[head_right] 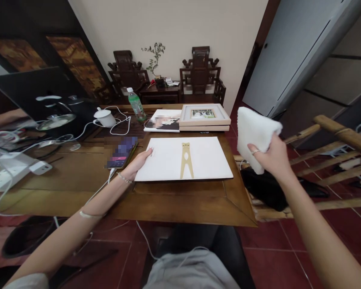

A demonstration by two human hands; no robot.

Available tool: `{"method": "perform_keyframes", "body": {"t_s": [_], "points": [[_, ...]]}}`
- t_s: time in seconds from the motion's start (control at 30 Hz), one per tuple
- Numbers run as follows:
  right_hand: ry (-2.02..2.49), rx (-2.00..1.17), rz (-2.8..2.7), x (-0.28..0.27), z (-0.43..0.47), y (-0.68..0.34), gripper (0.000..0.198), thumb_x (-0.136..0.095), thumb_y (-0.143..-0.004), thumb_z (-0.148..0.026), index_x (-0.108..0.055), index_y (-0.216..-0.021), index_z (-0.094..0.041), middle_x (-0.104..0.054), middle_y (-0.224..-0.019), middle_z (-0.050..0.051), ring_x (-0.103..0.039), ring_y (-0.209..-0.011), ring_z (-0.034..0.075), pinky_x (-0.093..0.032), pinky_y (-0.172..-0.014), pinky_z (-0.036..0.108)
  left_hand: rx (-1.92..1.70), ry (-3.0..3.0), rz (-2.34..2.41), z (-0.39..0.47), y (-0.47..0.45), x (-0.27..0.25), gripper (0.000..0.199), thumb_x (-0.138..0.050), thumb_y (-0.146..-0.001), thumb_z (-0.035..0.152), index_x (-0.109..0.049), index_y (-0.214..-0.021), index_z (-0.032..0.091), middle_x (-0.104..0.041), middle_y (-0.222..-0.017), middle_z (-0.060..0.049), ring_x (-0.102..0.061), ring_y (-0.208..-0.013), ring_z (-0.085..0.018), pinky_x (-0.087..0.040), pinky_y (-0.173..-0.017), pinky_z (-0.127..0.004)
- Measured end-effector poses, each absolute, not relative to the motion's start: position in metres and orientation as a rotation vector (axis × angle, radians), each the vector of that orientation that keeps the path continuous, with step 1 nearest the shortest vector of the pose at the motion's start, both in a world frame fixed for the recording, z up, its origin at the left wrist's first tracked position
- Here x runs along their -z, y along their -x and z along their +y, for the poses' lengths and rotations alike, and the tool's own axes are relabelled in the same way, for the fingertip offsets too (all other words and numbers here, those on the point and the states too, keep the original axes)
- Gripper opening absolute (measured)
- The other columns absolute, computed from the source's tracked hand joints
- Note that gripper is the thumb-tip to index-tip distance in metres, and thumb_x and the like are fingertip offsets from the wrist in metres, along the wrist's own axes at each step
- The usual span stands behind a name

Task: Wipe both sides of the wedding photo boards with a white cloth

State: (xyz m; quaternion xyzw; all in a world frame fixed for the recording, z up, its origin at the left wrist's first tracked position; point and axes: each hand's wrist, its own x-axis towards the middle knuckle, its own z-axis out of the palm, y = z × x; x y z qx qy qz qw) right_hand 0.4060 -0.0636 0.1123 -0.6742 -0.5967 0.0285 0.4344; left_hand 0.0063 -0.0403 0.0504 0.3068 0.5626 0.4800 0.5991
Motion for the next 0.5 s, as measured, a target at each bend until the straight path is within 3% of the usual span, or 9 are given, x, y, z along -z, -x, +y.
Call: {"method": "perform_keyframes", "body": {"t_s": [0.07, 0.2, 0.3, 0.4, 0.5], "points": [[1.806, 0.03, -1.706, -0.105, -0.066, -0.399, 0.018, -0.068, -0.075, -0.024, -0.052, -0.083, -0.027, -0.069, -0.092, 0.022, -0.066, -0.089, 0.036, -0.047, -0.08, 0.049, -1.122, -0.725, 1.304, -0.038, -0.008, -0.05, 0.025, -0.05, -0.101, 0.021, -0.069, -0.107, 0.006, -0.074, -0.067, -0.006, -0.072, -0.057, -0.019, -0.059, -0.061, -0.026], [1.691, -0.012, -2.146, -0.083, -0.069, -0.378, 0.017, -0.055, -0.082, -0.022, -0.042, -0.074, -0.03, -0.067, -0.084, 0.018, -0.066, -0.082, 0.034, -0.051, -0.075, 0.045, -1.114, -0.712, 1.297, -0.036, -0.01, -0.047, 0.023, -0.056, -0.099, 0.024, -0.069, -0.106, 0.007, -0.076, -0.073, -0.008, -0.074, -0.063, -0.02, -0.06, -0.067, -0.028], [1.463, -0.022, -2.368, -0.065, -0.074, -0.362, 0.017, -0.05, -0.077, -0.01, -0.05, -0.076, -0.026, -0.069, -0.11, 0.016, -0.066, -0.103, 0.033, -0.054, -0.086, 0.046, -1.097, -0.705, 1.293, -0.035, -0.01, -0.045, 0.024, -0.063, -0.095, 0.028, -0.069, -0.105, 0.007, -0.076, -0.074, -0.009, -0.074, -0.062, -0.021, -0.061, -0.066, -0.028], [1.257, 0.046, -2.529, -0.053, -0.082, -0.349, 0.029, -0.045, -0.069, 0.001, -0.059, -0.08, -0.022, -0.052, -0.147, 0.012, -0.043, -0.139, 0.035, -0.044, -0.108, 0.055, -1.1, -0.739, 1.307, -0.033, -0.007, -0.042, 0.024, -0.063, -0.095, 0.029, -0.069, -0.105, 0.008, -0.076, -0.074, -0.008, -0.073, -0.062, -0.02, -0.06, -0.066, -0.028], [1.189, 0.066, -2.627, -0.05, -0.089, -0.339, 0.038, -0.042, -0.064, 0.008, -0.064, -0.08, -0.018, -0.042, -0.155, 0.01, -0.028, -0.146, 0.039, -0.035, -0.11, 0.067, -1.097, -0.784, 1.32, -0.028, -0.001, -0.04, 0.024, -0.058, -0.097, 0.03, -0.069, -0.103, 0.009, -0.075, -0.072, -0.007, -0.073, -0.067, -0.021, -0.059, -0.066, -0.028]]}}
